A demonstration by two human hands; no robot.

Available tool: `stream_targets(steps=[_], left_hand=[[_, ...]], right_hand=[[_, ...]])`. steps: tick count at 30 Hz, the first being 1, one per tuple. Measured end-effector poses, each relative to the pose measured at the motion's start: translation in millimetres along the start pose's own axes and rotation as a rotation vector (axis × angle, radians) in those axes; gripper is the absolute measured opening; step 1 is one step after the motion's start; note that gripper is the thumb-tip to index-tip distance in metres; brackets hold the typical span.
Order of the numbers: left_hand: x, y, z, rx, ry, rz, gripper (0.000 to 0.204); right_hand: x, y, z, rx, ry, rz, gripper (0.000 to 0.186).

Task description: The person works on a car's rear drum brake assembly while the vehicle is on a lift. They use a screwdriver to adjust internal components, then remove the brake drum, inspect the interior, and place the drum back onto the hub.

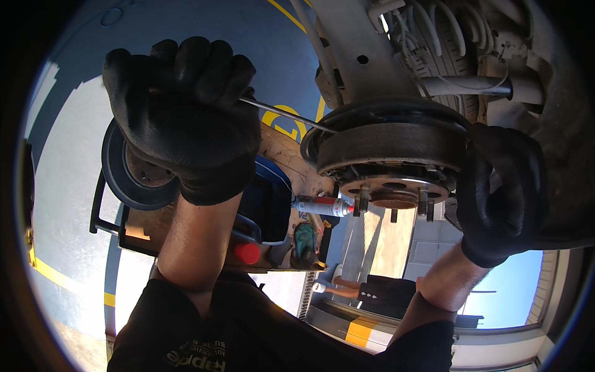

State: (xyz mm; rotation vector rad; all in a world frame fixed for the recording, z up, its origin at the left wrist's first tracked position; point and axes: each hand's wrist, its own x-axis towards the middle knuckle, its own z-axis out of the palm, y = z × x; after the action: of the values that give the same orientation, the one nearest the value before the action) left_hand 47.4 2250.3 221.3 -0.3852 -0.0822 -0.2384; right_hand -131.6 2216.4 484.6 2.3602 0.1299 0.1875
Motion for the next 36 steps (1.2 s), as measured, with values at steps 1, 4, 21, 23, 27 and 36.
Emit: stream_targets(steps=[1,4,21,23,27,36], left_hand=[[0.9,0.3,-1.6,-0.009,-0.026,-0.011,0.051],[3.3,2.6,-6.5,-0.028,-0.110,-0.039,0.051],[18.4,2.1,-32.3,-0.142,-0.490,-0.069,0.051],[21.5,9.7,-32.4,-0.096,-0.512,-0.135,0.051],[18.6,13.2,-25.2,-0.048,-0.448,-0.134,0.050],[9.1,15.0,-9.3,-0.017,-0.415,-0.063,0.046]], right_hand=[[2.2,-1.2,1.2,0.044,0.040,-0.019,0.023],[11.4,-9.2,4.0,0.092,0.099,-0.094,0.024],[25.7,-23.2,-2.3,-0.157,-0.004,-0.172,0.029],[18.4,-21.2,0.4,-0.146,0.048,-0.149,0.028],[15.1,-29.4,5.2,-0.157,0.076,-0.078,0.024],[23.3,-34.4,1.4,-0.163,0.025,-0.134,0.032]])
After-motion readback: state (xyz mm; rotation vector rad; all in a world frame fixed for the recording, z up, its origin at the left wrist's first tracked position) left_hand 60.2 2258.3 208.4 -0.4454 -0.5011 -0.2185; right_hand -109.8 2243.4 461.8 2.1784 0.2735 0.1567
